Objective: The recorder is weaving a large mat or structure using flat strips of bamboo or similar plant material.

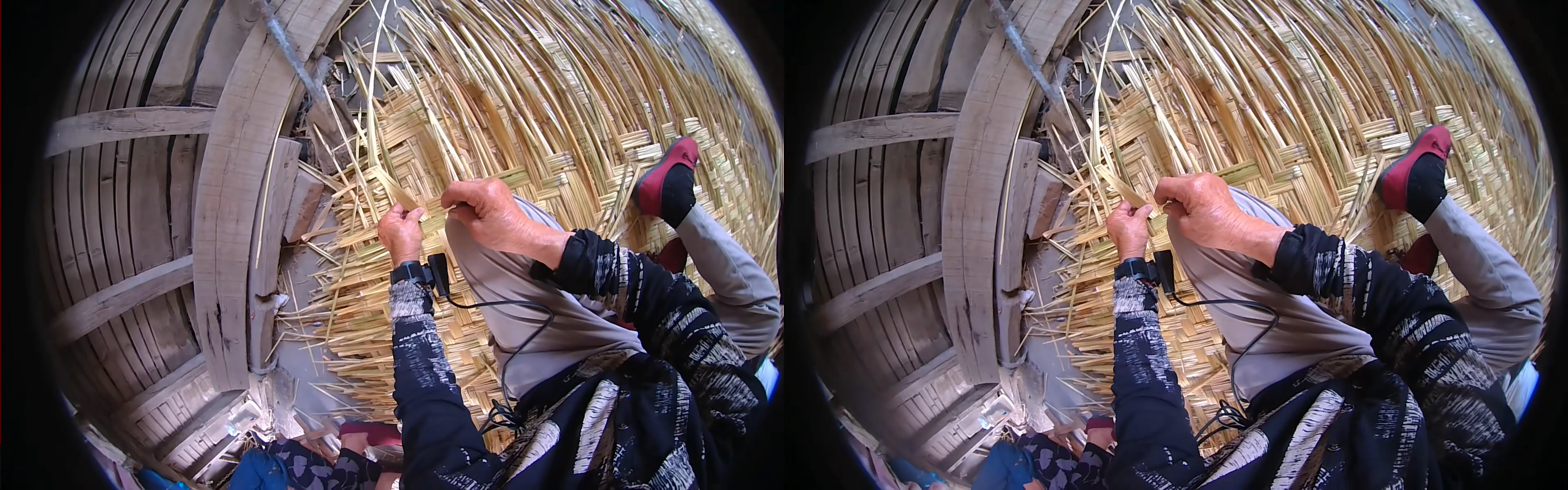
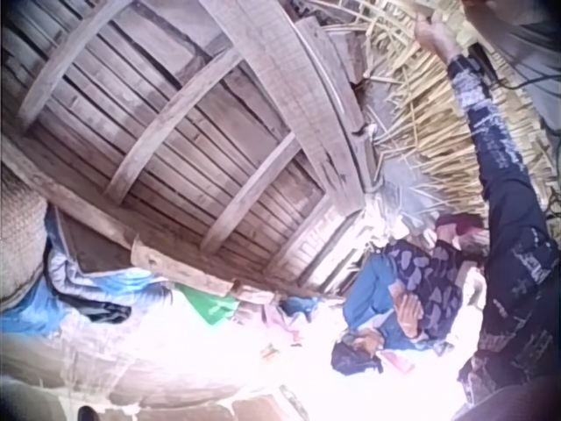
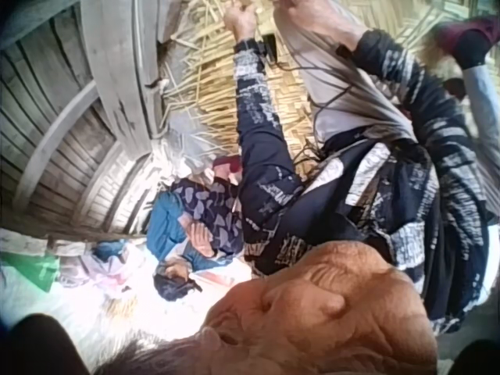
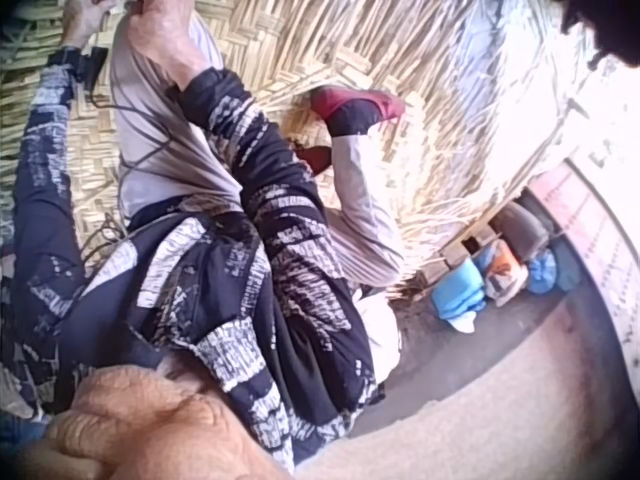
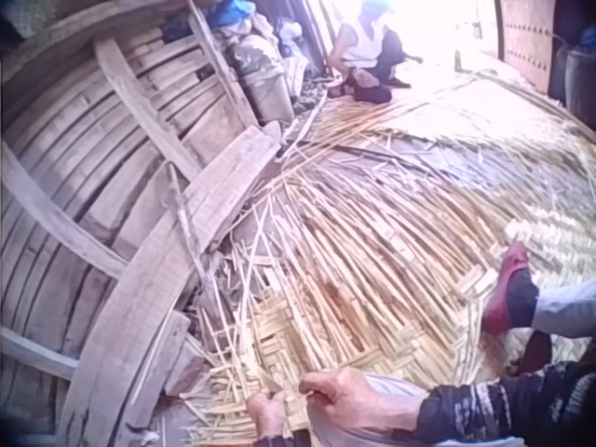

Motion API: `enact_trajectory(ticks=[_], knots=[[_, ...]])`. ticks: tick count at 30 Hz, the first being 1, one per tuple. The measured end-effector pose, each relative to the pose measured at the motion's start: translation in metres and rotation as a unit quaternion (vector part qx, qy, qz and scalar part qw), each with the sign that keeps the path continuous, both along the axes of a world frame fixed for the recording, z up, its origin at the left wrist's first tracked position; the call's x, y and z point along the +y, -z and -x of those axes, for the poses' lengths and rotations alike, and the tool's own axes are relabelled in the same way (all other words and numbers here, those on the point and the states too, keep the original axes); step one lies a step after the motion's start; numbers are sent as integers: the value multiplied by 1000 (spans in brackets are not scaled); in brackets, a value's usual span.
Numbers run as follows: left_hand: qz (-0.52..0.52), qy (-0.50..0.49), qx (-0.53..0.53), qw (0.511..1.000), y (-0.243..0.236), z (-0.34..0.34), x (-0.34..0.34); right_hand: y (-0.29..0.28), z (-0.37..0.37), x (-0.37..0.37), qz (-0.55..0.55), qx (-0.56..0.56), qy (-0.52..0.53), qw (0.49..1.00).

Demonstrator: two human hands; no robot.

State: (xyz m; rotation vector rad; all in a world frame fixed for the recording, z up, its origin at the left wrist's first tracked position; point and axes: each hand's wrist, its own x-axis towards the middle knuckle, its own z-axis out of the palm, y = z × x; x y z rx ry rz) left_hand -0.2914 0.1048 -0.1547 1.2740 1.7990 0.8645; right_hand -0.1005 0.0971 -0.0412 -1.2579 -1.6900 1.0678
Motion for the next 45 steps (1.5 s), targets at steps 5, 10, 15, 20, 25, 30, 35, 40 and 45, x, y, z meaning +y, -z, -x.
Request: enact_trajectory(ticks=[5, 10, 15, 20, 25, 30, 35, 40, 45], knots=[[-8, 11, 18, 1000, -4, -5, 1, 3, -5, 2, -11, -10, -2, 1000], [18, 14, 0, 1000, -4, 1, 2, 2, 0, 0, -6, -2, -7, 1000], [32, 30, 72, 996, -24, -12, 5, -1, -2, 1, -2, -1, -3, 1000], [28, 28, 60, 997, -26, -14, 7, -1, -5, 2, -12, 3, 2, 1000], [16, 43, 113, 993, -15, -10, 5, 1, -4, 1, -13, 4, 2, 1000], [27, -3, 77, 997, -18, -16, 2, 2, -6, 1, -12, 2, 0, 1000], [-36, -53, 27, 998, -8, -14, -9, 2, -4, 2, -27, 2, 8, 1000], [-63, -124, -26, 990, -7, -24, -17, 2, -4, 1, -43, 0, -1, 999], [-73, -87, -25, 993, -4, -18, -17, 1, -4, 2, -38, -1, 2, 999]])
